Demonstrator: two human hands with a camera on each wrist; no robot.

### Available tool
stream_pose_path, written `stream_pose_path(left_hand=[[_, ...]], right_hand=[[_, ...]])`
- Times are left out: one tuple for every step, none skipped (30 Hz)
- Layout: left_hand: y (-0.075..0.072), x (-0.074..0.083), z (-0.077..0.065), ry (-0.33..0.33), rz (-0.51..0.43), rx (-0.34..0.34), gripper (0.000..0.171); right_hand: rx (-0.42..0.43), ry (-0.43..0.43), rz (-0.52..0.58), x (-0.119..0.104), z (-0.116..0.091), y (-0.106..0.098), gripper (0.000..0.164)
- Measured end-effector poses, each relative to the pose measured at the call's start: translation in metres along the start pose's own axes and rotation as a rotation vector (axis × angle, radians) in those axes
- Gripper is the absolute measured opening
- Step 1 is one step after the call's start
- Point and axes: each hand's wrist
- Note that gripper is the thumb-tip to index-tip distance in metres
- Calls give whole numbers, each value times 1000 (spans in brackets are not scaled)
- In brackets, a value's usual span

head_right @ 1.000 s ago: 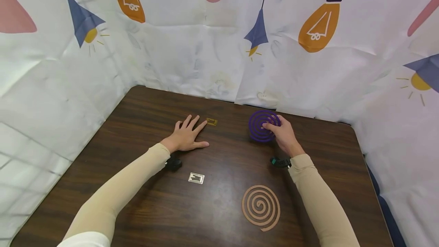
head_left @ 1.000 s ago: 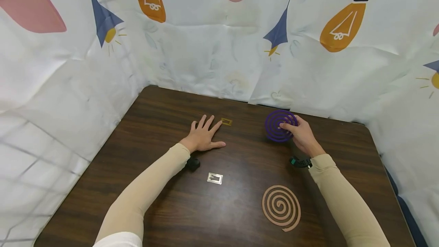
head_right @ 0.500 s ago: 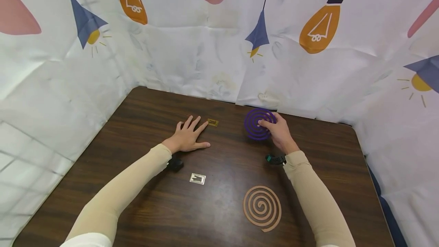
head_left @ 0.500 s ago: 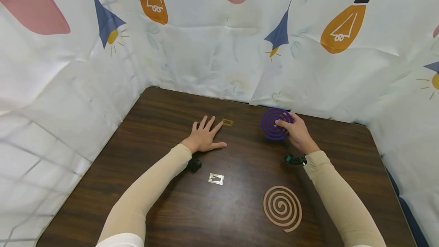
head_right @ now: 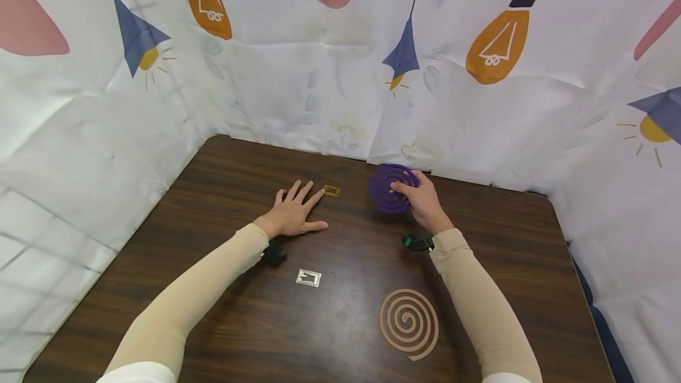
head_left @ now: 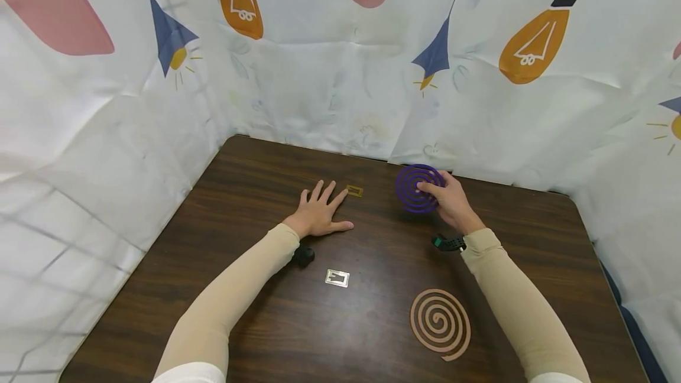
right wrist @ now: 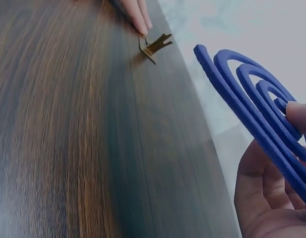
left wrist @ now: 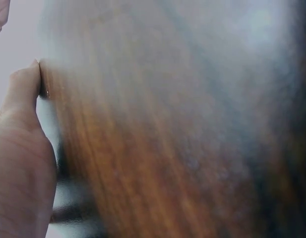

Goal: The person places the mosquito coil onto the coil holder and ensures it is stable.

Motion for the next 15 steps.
stream_pose_path(left_hand=[[0, 0, 0, 0, 0, -1, 95], [0, 0, 0, 0, -2, -2, 95], [0, 0, 0, 0, -4, -3, 95], [0, -1, 0, -1, -4, -3, 95], [1, -1, 0, -2, -2, -6, 94], [1, -1, 0, -4, -3, -9, 94], [1, -1, 0, -5, -4, -11, 94], [2, -1, 1, -7, -4, -13, 94], [2, -1, 1, -8, -4, -16, 94], [2, -2, 1, -9, -3, -17, 94], [3, -2, 1, -10, -2, -19, 95], [3, -2, 1, -7, -4, -16, 94], [3, -2, 1, -6, -2, -15, 95], [2, -2, 1, -5, -1, -14, 95], [2, -2, 2, -4, 0, -14, 95]], right_hand=[[-5, -1, 1, 0, 1, 1, 42], [-5, -3, 5, 1, 2, 3, 42], [-8, -5, 6, 1, 3, 4, 42], [-10, -6, 10, 1, 4, 5, 41], [-14, -7, 12, 1, 4, 7, 41], [-17, -7, 14, 1, 5, 8, 40], [-14, -7, 14, 1, 6, 9, 39], [-12, -7, 14, 1, 7, 11, 38], [-12, -7, 13, 1, 7, 12, 37], [-16, -7, 17, 0, 8, 14, 37], [-16, -7, 16, 0, 9, 15, 36], [-17, -6, 13, -1, 9, 17, 36], [-17, -5, 8, -1, 10, 19, 37], [-20, -3, 2, -2, 11, 20, 37], [-22, 1, -3, -2, 11, 22, 38]])
Point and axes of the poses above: each hand's wrist, its own z-axis towards the middle knuckle, its own y-axis out of the palm, x = y × z
